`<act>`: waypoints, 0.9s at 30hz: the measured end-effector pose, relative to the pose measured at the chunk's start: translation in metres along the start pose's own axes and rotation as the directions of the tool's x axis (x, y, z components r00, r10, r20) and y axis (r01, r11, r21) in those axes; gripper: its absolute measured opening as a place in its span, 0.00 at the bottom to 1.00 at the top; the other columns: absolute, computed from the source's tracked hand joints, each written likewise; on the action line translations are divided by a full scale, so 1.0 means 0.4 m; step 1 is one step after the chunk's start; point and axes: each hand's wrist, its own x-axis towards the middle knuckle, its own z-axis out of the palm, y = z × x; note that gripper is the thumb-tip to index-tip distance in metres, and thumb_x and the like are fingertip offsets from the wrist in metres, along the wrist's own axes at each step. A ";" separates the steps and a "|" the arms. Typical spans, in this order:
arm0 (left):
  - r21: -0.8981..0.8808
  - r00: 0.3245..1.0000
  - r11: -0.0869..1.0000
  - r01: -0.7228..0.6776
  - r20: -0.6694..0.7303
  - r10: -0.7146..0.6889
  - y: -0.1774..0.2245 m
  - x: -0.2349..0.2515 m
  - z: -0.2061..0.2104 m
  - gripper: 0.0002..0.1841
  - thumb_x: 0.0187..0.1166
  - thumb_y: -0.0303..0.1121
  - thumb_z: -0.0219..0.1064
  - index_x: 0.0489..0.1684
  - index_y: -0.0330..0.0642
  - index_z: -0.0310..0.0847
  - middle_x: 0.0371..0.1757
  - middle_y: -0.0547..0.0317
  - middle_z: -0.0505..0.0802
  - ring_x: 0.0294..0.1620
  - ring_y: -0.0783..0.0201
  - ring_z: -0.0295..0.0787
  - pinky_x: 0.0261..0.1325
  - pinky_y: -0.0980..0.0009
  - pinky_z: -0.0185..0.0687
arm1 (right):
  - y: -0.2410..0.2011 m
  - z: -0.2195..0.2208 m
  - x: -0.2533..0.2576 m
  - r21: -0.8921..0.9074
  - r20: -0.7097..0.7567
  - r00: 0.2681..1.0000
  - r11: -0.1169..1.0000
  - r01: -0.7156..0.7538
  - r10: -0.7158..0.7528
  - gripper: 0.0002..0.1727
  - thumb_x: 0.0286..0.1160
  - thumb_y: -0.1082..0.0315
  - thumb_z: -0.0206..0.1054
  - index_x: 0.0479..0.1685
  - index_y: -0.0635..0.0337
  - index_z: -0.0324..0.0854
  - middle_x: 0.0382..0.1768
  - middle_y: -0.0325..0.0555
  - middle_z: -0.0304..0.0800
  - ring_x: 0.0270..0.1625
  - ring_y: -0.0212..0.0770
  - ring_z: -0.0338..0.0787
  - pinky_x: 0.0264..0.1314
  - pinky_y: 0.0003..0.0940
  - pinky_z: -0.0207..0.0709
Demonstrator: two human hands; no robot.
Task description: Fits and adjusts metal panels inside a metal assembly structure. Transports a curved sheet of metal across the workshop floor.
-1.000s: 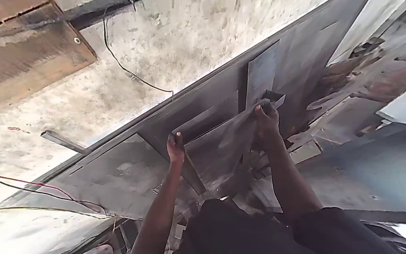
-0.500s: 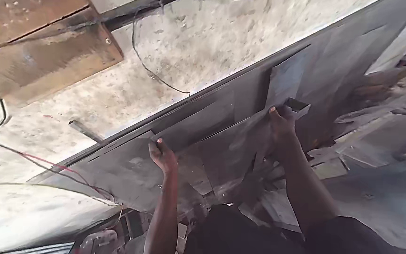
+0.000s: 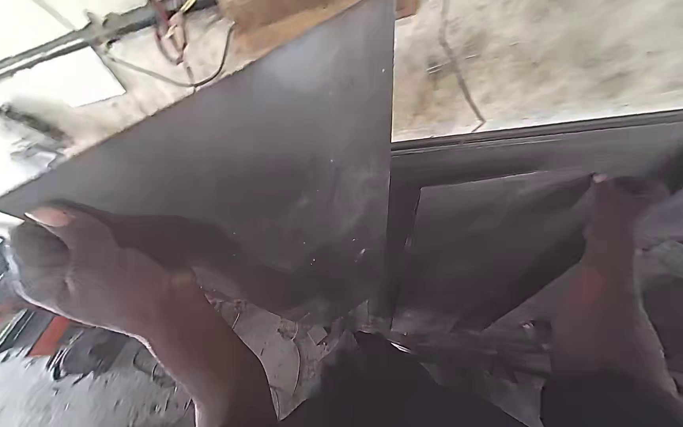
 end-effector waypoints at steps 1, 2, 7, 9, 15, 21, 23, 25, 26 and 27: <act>0.034 0.998 0.998 -0.050 -0.024 0.050 0.021 0.020 -0.041 0.10 0.94 0.37 0.54 0.49 0.43 0.79 0.42 0.66 0.89 0.46 0.69 0.91 0.56 0.67 0.88 | -0.022 0.016 -0.004 -0.012 -0.043 0.999 1.000 0.024 -0.025 0.40 0.79 0.51 0.69 0.80 0.75 0.64 0.75 0.69 0.74 0.76 0.51 0.77 0.80 0.42 0.70; 0.058 0.994 0.993 -0.102 -0.033 0.104 0.031 0.039 -0.080 0.11 0.94 0.37 0.53 0.50 0.42 0.79 0.42 0.65 0.89 0.47 0.69 0.91 0.55 0.67 0.88 | -0.062 0.038 -0.022 -0.032 -0.068 0.998 0.999 0.010 -0.012 0.39 0.80 0.53 0.68 0.81 0.74 0.64 0.76 0.68 0.75 0.77 0.50 0.77 0.82 0.40 0.69; 0.201 0.997 0.976 -0.079 0.017 0.077 0.005 0.055 -0.248 0.11 0.92 0.40 0.57 0.55 0.44 0.81 0.43 0.67 0.90 0.44 0.71 0.90 0.51 0.68 0.90 | -0.217 0.254 -0.458 0.082 0.346 0.909 0.973 0.218 -0.232 0.27 0.80 0.57 0.69 0.63 0.75 0.77 0.54 0.59 0.88 0.54 0.38 0.89 0.63 0.32 0.83; 0.149 0.989 0.978 -0.144 0.052 0.138 0.001 0.063 -0.293 0.05 0.89 0.30 0.60 0.46 0.41 0.81 0.36 0.69 0.91 0.39 0.74 0.90 0.47 0.71 0.90 | -0.257 0.369 -0.687 0.128 0.682 0.706 0.982 0.141 -0.190 0.29 0.79 0.55 0.70 0.65 0.75 0.77 0.54 0.57 0.89 0.53 0.37 0.90 0.61 0.34 0.84; 0.160 0.969 0.955 -0.249 0.029 0.247 0.029 0.174 -0.539 0.07 0.83 0.22 0.63 0.31 0.34 0.80 0.31 0.59 0.85 0.31 0.71 0.83 0.36 0.74 0.84 | -0.254 0.627 -1.284 0.135 0.972 0.181 0.987 0.091 -0.149 0.44 0.69 0.46 0.77 0.74 0.74 0.71 0.61 0.61 0.87 0.58 0.45 0.91 0.63 0.41 0.85; 0.467 0.942 0.845 -0.261 -0.068 0.328 0.143 0.346 -0.873 0.08 0.83 0.24 0.62 0.31 0.35 0.82 0.26 0.56 0.86 0.28 0.67 0.85 0.33 0.66 0.86 | -0.312 0.841 -1.736 0.429 0.901 0.035 0.899 0.086 -0.433 0.67 0.55 0.43 0.84 0.89 0.75 0.48 0.82 0.72 0.65 0.82 0.53 0.73 0.82 0.42 0.71; 0.497 0.931 0.834 -0.237 -0.128 0.341 0.180 0.391 -0.963 0.10 0.81 0.22 0.63 0.27 0.35 0.81 0.23 0.55 0.84 0.27 0.65 0.85 0.32 0.66 0.85 | -0.408 0.847 -1.877 0.479 0.877 -0.013 0.875 -0.069 -0.481 0.60 0.57 0.52 0.86 0.85 0.76 0.53 0.78 0.65 0.73 0.80 0.43 0.77 0.82 0.35 0.72; 0.514 0.913 0.826 -0.231 -0.179 0.367 0.215 0.434 -1.042 0.12 0.80 0.20 0.64 0.22 0.35 0.78 0.20 0.54 0.82 0.24 0.65 0.83 0.29 0.67 0.85 | -0.538 0.809 -1.996 0.419 0.902 -0.091 0.906 -0.063 -0.423 0.43 0.63 0.60 0.80 0.76 0.76 0.67 0.68 0.63 0.84 0.70 0.42 0.85 0.76 0.38 0.78; 0.532 0.902 0.815 -0.230 -0.199 0.384 0.231 0.456 -1.085 0.13 0.79 0.19 0.65 0.19 0.35 0.78 0.19 0.54 0.82 0.23 0.64 0.83 0.28 0.68 0.84 | -0.592 0.793 -2.045 0.385 0.910 -0.151 0.922 -0.035 -0.386 0.35 0.72 0.62 0.75 0.74 0.76 0.71 0.66 0.64 0.85 0.69 0.44 0.85 0.75 0.40 0.77; 0.562 0.891 0.798 -0.218 -0.219 0.397 0.247 0.475 -1.132 0.14 0.78 0.19 0.65 0.17 0.35 0.77 0.18 0.53 0.82 0.22 0.63 0.83 0.28 0.67 0.84 | -0.622 0.790 -2.095 0.372 0.906 -0.195 0.927 -0.051 -0.375 0.30 0.77 0.64 0.72 0.73 0.75 0.72 0.64 0.63 0.85 0.66 0.42 0.86 0.73 0.39 0.78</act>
